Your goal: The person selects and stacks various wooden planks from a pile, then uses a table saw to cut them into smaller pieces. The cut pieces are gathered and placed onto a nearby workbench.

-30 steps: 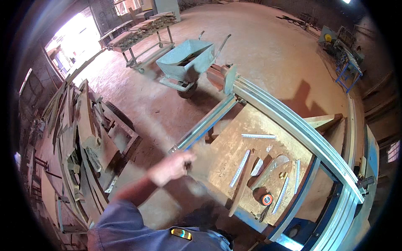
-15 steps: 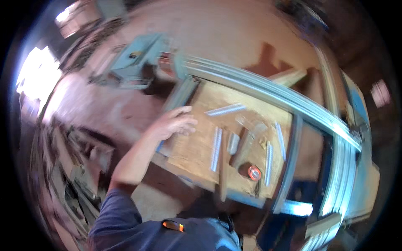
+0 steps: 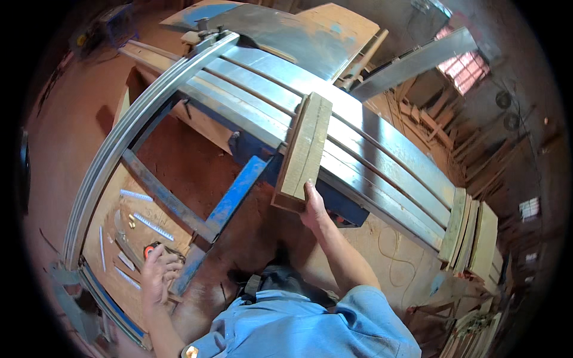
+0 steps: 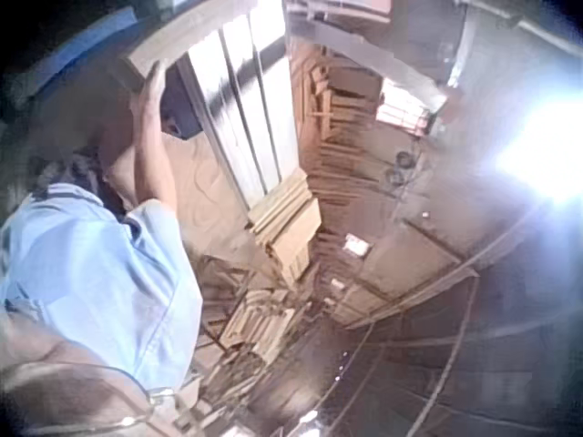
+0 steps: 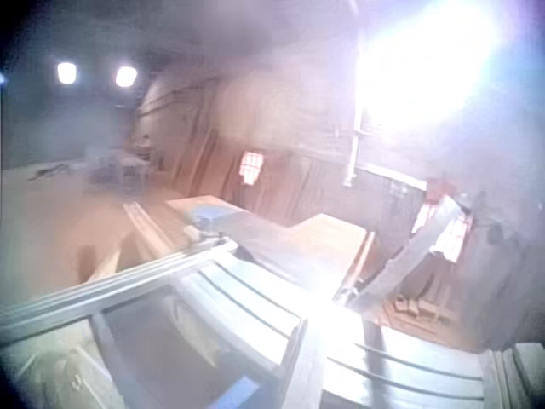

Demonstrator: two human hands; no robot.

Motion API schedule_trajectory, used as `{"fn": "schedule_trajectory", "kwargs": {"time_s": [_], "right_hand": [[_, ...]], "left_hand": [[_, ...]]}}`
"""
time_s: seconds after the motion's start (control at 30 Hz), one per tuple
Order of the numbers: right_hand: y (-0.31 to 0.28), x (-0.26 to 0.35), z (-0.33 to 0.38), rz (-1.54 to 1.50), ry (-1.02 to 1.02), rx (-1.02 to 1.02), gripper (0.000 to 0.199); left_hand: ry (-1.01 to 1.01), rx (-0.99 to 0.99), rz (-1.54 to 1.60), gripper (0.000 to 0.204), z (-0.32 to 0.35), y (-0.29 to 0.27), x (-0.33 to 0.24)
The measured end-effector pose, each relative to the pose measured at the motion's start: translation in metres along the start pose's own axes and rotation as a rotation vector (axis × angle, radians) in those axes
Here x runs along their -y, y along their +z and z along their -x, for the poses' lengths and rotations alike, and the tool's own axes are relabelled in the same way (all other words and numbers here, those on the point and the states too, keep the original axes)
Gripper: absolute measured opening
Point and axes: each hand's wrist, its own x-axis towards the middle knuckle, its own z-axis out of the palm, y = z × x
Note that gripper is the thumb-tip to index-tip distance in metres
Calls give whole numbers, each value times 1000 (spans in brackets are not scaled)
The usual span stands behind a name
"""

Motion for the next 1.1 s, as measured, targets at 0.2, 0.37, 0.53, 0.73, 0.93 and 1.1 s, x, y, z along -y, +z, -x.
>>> {"fn": "schedule_trajectory", "kwargs": {"time_s": [0.2, 0.37, 0.53, 0.73, 0.93, 1.1], "right_hand": [[-34, 23, 40, -300, 161, 112, 68], [-44, 26, 88, -547, 266, 165, 65], [-56, -5, 136, -385, 252, 120, 67], [-72, -27, 156, -221, 128, -43, 63], [-72, 3, 171, -177, 94, -172, 57], [-75, 23, 177, 100, 41, -187, 51]], "left_hand": [[-132, 528, -209, 64, -62, 177, 20], [-184, 640, -284, 81, -92, 281, 41], [-164, 698, -252, 74, -110, 330, 68], [-250, 686, -29, 31, -118, 310, 112], [-274, 653, -30, 27, -130, 285, 118], [-258, 624, -89, 39, -138, 282, 120]]}}
